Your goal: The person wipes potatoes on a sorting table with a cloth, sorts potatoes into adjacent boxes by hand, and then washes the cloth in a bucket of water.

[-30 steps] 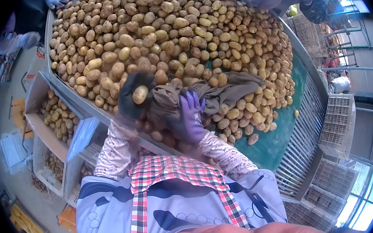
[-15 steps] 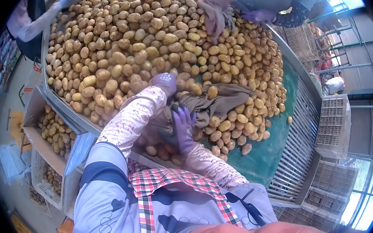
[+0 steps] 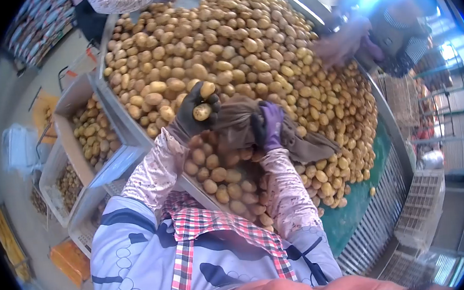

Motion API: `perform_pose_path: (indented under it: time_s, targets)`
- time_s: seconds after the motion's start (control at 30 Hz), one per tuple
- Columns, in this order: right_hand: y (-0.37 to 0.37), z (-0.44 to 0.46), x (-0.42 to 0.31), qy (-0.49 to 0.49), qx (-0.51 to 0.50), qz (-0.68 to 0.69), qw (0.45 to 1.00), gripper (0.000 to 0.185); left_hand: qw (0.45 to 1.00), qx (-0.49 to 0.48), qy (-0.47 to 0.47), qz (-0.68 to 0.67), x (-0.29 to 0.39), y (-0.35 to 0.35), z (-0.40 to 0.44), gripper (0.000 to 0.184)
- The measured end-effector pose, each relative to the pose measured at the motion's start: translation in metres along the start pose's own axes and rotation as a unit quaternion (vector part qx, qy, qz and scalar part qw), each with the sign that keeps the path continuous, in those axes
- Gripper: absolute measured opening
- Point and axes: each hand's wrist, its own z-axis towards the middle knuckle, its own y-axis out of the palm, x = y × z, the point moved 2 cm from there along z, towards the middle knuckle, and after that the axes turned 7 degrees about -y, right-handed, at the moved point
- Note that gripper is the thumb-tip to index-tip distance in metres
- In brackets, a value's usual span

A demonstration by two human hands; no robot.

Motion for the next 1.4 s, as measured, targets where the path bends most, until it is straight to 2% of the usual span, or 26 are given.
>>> perform_pose_path:
  time_s: [0.03, 0.07, 0.1, 0.13, 0.17, 0.2, 0.23, 0.3, 0.33, 0.43, 0.47, 0.5, 0.57, 0.6, 0.67, 0.7, 0.73, 0.8, 0.9, 0.97, 1.0, 1.1, 1.13, 1.23, 1.27, 1.4]
  targets:
    - [0.007, 0.001, 0.014, -0.007, 0.027, -0.022, 0.999, 0.037, 0.999, -0.043, 0.023, 0.019, 0.004, -0.011, -0.012, 0.036]
    - [0.004, 0.009, 0.018, 0.003, -0.001, -0.065, 0.998, 0.028, 0.991, -0.101, 0.047, 0.078, 0.005, -0.020, -0.018, 0.034]
    - [0.045, 0.003, 0.072, 0.076, -0.219, -0.228, 0.946, 0.021, 0.974, -0.152, 0.080, 0.145, 0.012, -0.023, -0.032, 0.032]
    - [0.031, 0.004, 0.047, -0.007, 0.007, -0.105, 0.994, 0.026, 0.973, -0.117, 0.115, 0.164, 0.022, -0.026, -0.055, 0.030]
    - [0.022, 0.006, 0.022, 0.132, -0.098, -0.085, 0.983, 0.024, 0.969, -0.080, 0.154, 0.179, 0.028, -0.028, -0.081, 0.029]
    - [0.026, -0.010, 0.030, 0.073, -0.018, 0.028, 0.997, 0.026, 0.963, -0.041, 0.190, 0.187, 0.028, -0.031, -0.104, 0.028]
    - [0.016, -0.014, 0.008, 0.020, -0.010, -0.036, 0.999, 0.027, 0.958, -0.005, 0.218, 0.188, 0.024, -0.035, -0.123, 0.029]
    - [-0.009, -0.029, -0.032, -0.013, -0.007, -0.008, 1.000, 0.035, 0.951, 0.052, 0.247, 0.180, 0.009, -0.040, -0.143, 0.031]
    - [-0.009, -0.038, -0.044, -0.067, 0.078, -0.024, 0.994, 0.033, 0.937, 0.072, 0.277, 0.198, 0.007, -0.022, -0.164, 0.034]
    - [-0.019, -0.050, -0.067, -0.004, 0.039, 0.017, 0.999, 0.033, 0.898, 0.126, 0.381, 0.182, 0.016, -0.016, -0.195, 0.038]
    - [-0.019, -0.052, -0.068, 0.008, 0.010, 0.026, 1.000, 0.034, 0.929, 0.151, 0.325, 0.092, 0.023, -0.008, -0.209, 0.037]
    - [-0.019, -0.054, -0.069, 0.012, 0.012, 0.028, 0.999, 0.034, 0.909, 0.172, 0.375, 0.064, 0.019, 0.005, -0.224, 0.032]
    - [-0.016, -0.053, -0.073, 0.016, 0.021, 0.036, 0.999, 0.034, 0.923, 0.167, 0.346, 0.020, 0.025, -0.016, -0.239, 0.032]
    - [-0.014, -0.054, -0.072, 0.021, 0.019, 0.029, 0.999, 0.035, 0.946, 0.056, 0.320, 0.013, 0.027, -0.040, -0.246, 0.033]
    - [-0.011, -0.056, -0.064, 0.034, 0.017, 0.012, 0.999, 0.037, 0.931, -0.003, 0.359, -0.068, 0.032, -0.053, -0.269, 0.032]
    - [-0.009, -0.057, -0.060, 0.045, -0.003, 0.002, 0.999, 0.041, 0.880, 0.120, 0.445, -0.118, 0.040, -0.059, -0.290, 0.029]
    - [-0.007, -0.058, -0.055, 0.055, -0.022, -0.010, 0.998, 0.045, 0.853, 0.093, 0.513, -0.008, 0.059, -0.090, -0.311, 0.031]
    - [-0.005, -0.059, -0.050, 0.067, -0.033, -0.019, 0.997, 0.050, 0.764, 0.065, 0.623, -0.155, 0.091, -0.114, -0.351, 0.037]
    - [0.006, -0.057, -0.043, 0.057, -0.011, -0.008, 0.998, 0.053, 0.749, 0.038, 0.625, -0.217, 0.115, -0.144, -0.373, 0.039]
    - [0.014, -0.065, -0.020, 0.043, -0.009, -0.014, 0.999, 0.055, 0.754, 0.042, 0.616, -0.225, 0.105, -0.125, -0.357, 0.039]
    - [0.019, -0.070, -0.008, 0.037, 0.000, -0.024, 0.999, 0.050, 0.759, 0.044, 0.608, -0.229, 0.097, -0.113, -0.347, 0.039]
    - [0.014, -0.071, -0.015, 0.022, 0.002, -0.075, 0.997, 0.044, 0.808, -0.042, 0.547, -0.215, 0.084, -0.086, -0.322, 0.042]
    - [0.007, -0.066, -0.028, 0.025, -0.020, -0.079, 0.996, 0.038, 0.828, -0.048, 0.527, -0.184, 0.082, -0.078, -0.316, 0.036]
    - [0.005, -0.068, -0.028, 0.017, -0.022, -0.104, 0.994, 0.037, 0.841, -0.195, 0.505, -0.006, 0.075, -0.055, -0.297, 0.030]
    - [0.002, -0.067, -0.036, 0.000, -0.008, -0.099, 0.995, 0.035, 0.866, -0.122, 0.484, -0.017, 0.074, -0.048, -0.293, 0.026]
    - [0.003, -0.068, -0.035, -0.038, 0.027, -0.082, 0.996, 0.032, 0.887, -0.038, 0.452, 0.084, 0.060, -0.007, -0.270, 0.036]
